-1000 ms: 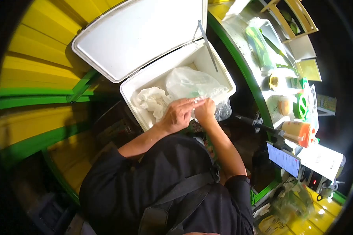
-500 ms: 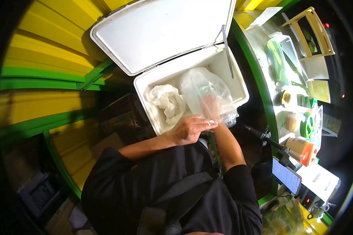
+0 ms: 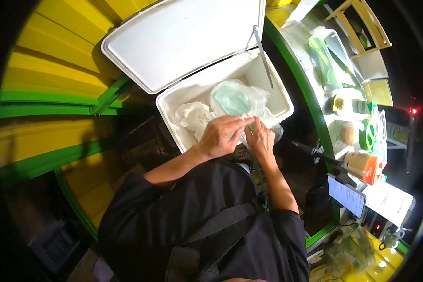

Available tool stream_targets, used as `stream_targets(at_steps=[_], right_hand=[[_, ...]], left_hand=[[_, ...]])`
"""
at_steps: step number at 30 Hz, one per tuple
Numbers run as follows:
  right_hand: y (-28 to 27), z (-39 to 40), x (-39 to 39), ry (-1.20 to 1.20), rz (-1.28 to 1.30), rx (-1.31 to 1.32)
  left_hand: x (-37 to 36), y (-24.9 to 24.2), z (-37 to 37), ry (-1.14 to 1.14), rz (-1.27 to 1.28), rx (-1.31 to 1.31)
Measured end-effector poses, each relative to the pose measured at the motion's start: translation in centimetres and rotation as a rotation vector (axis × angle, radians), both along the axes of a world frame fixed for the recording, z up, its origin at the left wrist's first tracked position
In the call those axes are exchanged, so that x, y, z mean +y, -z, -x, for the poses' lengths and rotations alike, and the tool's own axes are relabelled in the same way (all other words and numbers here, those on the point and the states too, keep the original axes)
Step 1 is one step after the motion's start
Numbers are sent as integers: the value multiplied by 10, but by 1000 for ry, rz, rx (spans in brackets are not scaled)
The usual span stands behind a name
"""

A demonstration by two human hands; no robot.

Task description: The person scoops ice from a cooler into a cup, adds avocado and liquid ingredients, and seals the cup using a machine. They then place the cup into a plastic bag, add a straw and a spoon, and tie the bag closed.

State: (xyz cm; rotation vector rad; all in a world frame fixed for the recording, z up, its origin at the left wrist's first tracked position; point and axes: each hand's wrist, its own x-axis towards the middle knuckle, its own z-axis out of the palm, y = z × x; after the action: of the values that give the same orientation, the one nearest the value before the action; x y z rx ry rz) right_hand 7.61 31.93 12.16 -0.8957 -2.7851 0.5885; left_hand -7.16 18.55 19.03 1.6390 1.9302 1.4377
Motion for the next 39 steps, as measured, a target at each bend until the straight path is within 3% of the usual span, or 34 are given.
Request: stream_targets(at_steps=[5,10,18,20,23,28,30,32,34,38,39], right_hand=[[-52,-41,-21,55,22,111],[-33,-72,-23,111,-35,168],[-14,-88,-27,99,10,346],[-9,-91,-27,110,26,351],[-10,-96,-31,144,49,371],[-36,-108,-38,213,120,373],[-52,-127,-41,261,216,215],[-58,-156,-42,201,167,384],[-67,-191,-50,183,224,470],[-79,-273,-68,134,99,419],[-82,-296,-72,162,103,417]], left_hand=[[-4,-11,13,-118,4,-91],[-8,-11,10,-189,52,-180],[-14,-17,5,-183,59,-77],[-19,-12,8,-176,-21,114],[-23,-18,-3,-307,-136,6],[-36,-12,-5,-498,-413,103],[-40,-13,-16,-447,-501,-87],[-42,4,-34,-358,-536,-347],[-42,13,-52,-157,-529,-392],[-55,58,-111,-159,-143,-333],[-54,69,-129,-59,-133,-423]])
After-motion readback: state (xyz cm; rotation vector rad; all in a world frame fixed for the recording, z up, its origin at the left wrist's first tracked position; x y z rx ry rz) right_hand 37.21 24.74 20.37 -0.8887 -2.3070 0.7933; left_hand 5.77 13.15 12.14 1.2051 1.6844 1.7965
